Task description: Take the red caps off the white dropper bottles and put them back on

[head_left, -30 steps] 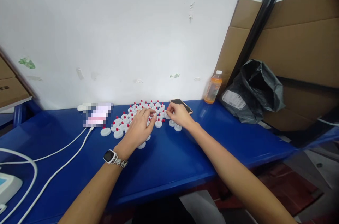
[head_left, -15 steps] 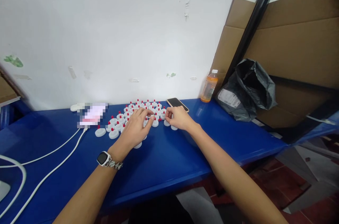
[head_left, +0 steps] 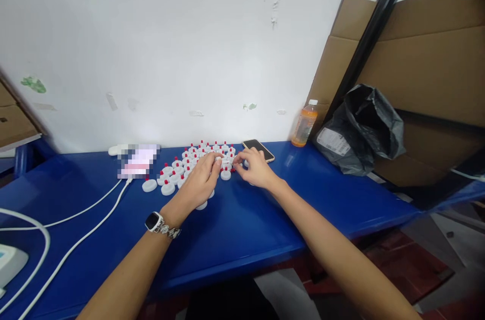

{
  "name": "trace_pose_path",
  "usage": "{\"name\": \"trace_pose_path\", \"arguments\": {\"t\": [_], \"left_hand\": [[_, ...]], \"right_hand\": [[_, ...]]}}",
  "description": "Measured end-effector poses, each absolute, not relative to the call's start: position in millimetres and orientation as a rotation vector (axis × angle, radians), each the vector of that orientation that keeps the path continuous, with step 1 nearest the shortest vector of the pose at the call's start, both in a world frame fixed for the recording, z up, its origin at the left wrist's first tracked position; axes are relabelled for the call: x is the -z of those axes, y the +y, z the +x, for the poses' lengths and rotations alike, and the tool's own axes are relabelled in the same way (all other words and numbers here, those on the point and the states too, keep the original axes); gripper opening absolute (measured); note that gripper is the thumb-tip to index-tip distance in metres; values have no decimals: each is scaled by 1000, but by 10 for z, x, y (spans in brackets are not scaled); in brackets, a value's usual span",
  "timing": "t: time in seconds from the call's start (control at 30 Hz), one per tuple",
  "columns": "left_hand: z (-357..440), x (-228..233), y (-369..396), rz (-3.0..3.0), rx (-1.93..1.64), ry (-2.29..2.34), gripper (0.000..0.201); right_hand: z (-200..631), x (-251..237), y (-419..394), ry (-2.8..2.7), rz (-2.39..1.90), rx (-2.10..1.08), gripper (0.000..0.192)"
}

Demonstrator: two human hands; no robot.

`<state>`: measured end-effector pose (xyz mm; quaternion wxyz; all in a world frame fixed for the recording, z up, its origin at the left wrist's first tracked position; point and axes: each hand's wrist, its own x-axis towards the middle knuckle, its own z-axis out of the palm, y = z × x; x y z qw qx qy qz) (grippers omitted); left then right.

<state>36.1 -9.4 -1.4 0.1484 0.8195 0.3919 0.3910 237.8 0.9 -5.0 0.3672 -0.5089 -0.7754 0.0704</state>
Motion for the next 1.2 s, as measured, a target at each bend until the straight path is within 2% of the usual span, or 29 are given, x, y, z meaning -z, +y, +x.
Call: {"name": "trace_pose_path", "arguments": {"t": [0.07,0.13,0.43,0.5,0.57,0.67,0.73,0.93,1.2], "left_hand": [[355,14,-94,2364,-1135,1122,35],[354,15,-94,2369,-1138,1117,35],[352,-1,-105,2354,-1118,1117,35],[353,-9,-109,2340,-1122,1122,35],[354,-14,-112,2327,-1140,1123,36],[355,-18,-117,2312,-1162,1123,36],[355,-19,-125,2300,-1166,1117,36],[370,-40,-165,2258,-1197,1095,36],[401,-56,-185,2211,-1199,1087,34]], "right_hand": [[2408,76,2,-2161,-1431,88,13],[2411,97,13,-2263,-1496,198,18],[2398,162,80,-2269,-1454,203,13],[2392,161,83,-2160,-1387,61,12],[2372,155,92,-1944,-1273,-258,14],[2314,137,100,-1549,-1017,-798,26],[2266,114,86,-1369,-889,-992,33],[2154,31,-16,-1203,-727,-1205,36],[2072,-1,-95,-1162,-703,-1239,34]]}}
